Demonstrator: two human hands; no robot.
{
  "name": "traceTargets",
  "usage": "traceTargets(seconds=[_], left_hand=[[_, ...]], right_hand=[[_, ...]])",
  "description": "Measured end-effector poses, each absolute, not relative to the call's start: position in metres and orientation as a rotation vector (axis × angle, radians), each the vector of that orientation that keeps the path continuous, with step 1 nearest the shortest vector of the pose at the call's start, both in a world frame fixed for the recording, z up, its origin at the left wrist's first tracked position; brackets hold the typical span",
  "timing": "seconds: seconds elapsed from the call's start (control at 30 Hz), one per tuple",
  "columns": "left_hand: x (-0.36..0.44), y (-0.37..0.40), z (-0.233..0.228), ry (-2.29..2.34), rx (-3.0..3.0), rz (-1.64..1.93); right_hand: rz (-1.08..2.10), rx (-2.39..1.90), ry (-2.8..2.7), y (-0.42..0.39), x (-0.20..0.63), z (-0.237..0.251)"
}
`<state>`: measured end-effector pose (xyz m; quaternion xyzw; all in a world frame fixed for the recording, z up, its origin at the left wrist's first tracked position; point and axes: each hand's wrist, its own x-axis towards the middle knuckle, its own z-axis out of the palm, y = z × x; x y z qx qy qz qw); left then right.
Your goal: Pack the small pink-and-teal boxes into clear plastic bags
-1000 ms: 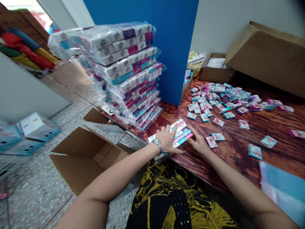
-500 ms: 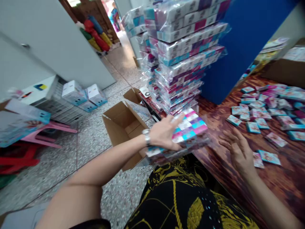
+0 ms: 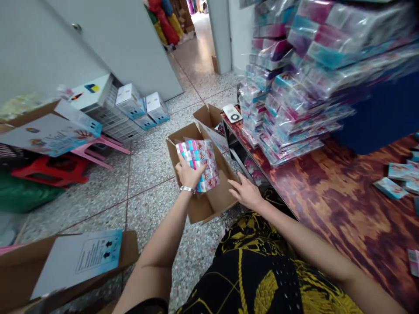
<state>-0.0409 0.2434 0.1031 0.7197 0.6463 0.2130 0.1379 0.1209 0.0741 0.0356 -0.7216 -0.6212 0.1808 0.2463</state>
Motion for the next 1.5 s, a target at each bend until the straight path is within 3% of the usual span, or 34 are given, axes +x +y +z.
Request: traceTargets(seconds=[0.17,0.5,1.23,1.37,1.5], left_hand=[[-0.051,0.235,0.056,1.768,2.368,0.253],[-0.076,0.219,0.011,0.840,2.862,-0.390],[-0.046,0.209,-0.146,0.935,2.414,-0.832],[-0.044,0.198,-0.152,1.041,2.370,-0.810],[-0.035,0.191,-0.126,1.091,2.358,-0.771]], right_hand=[[0.505,-2.090,-1.688,0.102,0.134,0.004],[0.631,-2.375,-1.679,0.126,0.143,0.003],[0.549,-2.411,-1.819,0.135,0.131,-0.010],[0.559,-2.407,-1.815,0.137,0.130,-0.013],[0.621,-2.429,-1.776,0.138,0.126,-0.006]])
